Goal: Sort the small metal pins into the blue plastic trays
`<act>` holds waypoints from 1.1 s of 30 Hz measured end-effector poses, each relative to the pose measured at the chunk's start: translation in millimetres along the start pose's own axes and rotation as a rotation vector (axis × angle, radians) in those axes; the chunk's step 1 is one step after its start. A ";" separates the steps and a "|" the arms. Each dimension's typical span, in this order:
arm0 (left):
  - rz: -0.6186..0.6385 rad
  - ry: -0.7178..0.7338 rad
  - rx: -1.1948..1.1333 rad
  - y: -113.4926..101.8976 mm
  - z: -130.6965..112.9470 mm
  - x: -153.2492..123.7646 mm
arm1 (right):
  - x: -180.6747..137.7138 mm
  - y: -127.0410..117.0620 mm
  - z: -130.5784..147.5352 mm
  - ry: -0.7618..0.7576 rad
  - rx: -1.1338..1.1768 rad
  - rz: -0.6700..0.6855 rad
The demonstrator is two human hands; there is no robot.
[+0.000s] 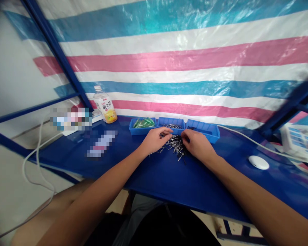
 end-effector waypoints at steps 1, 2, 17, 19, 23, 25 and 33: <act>-0.001 -0.010 -0.004 0.2 0.7 -0.2 | -0.1 2.0 -0.5 -0.015 0.005 0.014; -0.001 -0.017 -0.005 0.3 1.2 -0.3 | -0.2 4.1 -0.7 -0.032 0.007 0.032; 0.013 -0.029 -0.007 1.4 0.7 -1.2 | 0.0 -1.7 1.4 -0.028 0.013 -0.002; 0.025 -0.027 -0.002 1.9 1.2 -0.7 | 0.3 -4.4 2.6 -0.026 0.017 -0.032; 0.043 -0.024 0.014 2.4 1.0 -0.2 | 0.0 -4.8 5.0 -0.020 -0.037 -0.006; 0.047 -0.029 0.014 2.3 0.5 -0.5 | -0.7 -1.5 5.2 -0.010 -0.096 0.071; 0.046 -0.048 0.006 2.6 0.6 -1.5 | -2.1 6.7 5.0 0.035 -0.148 0.220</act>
Point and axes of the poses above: each hand's wrist, its own x-axis towards the middle knuckle, its own y-axis out of the palm, z = x × y, the point moved 5 cm from there along x, towards the middle knuckle, and after that the axes turned 15 degrees about -y, right-handed, at the moved point
